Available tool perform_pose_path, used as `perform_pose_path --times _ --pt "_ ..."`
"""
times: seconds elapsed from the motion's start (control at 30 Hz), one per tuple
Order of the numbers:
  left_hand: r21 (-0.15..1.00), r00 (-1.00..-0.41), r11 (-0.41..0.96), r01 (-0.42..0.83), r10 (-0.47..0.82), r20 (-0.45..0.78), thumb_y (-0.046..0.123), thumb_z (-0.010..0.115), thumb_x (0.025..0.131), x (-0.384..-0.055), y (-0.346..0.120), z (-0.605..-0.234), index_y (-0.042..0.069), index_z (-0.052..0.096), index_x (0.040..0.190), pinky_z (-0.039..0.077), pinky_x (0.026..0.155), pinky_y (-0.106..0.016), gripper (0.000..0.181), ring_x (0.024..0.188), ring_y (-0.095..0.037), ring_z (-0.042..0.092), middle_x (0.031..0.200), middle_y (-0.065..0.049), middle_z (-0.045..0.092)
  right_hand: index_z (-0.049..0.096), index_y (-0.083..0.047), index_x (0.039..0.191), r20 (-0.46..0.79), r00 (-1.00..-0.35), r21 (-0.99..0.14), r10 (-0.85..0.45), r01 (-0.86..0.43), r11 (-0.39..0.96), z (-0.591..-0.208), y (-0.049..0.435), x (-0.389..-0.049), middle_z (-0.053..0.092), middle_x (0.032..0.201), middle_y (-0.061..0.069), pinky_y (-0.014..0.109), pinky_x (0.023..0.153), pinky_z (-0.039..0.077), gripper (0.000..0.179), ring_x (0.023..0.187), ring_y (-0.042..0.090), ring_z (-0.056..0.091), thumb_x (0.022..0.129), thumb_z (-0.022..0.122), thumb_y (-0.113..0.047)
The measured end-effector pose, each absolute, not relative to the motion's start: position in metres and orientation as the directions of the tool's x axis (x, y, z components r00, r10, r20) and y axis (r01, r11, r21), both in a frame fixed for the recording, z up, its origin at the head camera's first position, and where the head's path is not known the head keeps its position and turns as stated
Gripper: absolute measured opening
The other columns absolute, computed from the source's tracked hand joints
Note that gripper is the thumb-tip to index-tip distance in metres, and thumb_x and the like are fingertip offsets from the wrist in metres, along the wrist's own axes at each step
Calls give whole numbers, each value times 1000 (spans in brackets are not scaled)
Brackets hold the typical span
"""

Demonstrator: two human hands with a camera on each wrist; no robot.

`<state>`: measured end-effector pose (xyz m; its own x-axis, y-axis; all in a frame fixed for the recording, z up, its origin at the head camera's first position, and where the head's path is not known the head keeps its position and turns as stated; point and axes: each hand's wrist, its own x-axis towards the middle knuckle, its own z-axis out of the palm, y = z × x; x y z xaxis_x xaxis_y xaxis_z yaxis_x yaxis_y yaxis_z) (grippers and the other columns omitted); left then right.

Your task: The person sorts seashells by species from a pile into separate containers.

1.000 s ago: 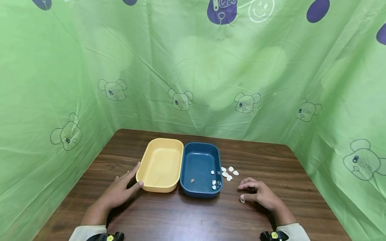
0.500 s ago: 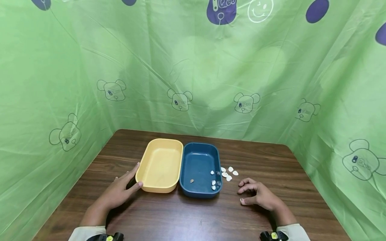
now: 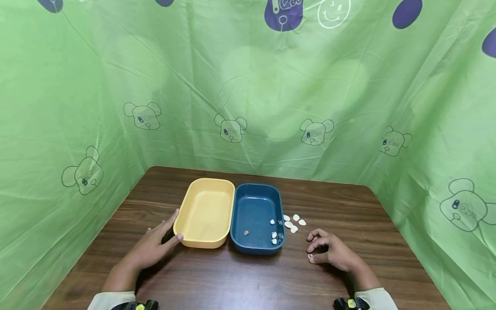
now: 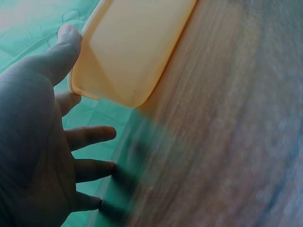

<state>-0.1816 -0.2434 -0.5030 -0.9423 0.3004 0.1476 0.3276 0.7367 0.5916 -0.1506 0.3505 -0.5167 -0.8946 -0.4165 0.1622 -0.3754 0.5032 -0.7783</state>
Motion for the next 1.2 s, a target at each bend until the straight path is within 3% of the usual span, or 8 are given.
perform_pose_path --times 0.27,0.77,1.0,1.2 --pt "593 -941 733 333 303 153 47 63 110 -181 -243 -502 31 22 176 20 113 -95 79 152 -65 40 172 -20 43 82 -16 90 176 -900 -763 -398 -381 523 -519 349 -152 68 120 19 11 96 46 15 112 13 63 82 95 -15" --pt "590 -943 739 325 300 144 47 62 111 -180 -243 -502 31 21 176 20 114 -94 79 152 -65 40 172 -20 42 77 -21 86 147 -907 -764 -395 -358 537 -521 350 -153 69 120 12 8 101 38 15 115 14 63 88 91 -20" --pt "592 -942 736 329 301 149 47 61 111 -181 -243 -503 32 20 177 19 113 -95 79 152 -66 39 173 -20 41 77 -6 86 123 -897 -878 -424 -298 375 -521 358 -153 67 120 27 11 101 41 10 115 16 64 91 84 -3" --pt "589 -941 737 332 303 151 47 62 111 -182 -243 -502 31 21 176 20 113 -95 79 151 -66 40 173 -19 42 75 0 87 123 -894 -892 -432 -291 347 -522 361 -154 66 122 30 13 101 42 9 117 14 64 93 81 -2"
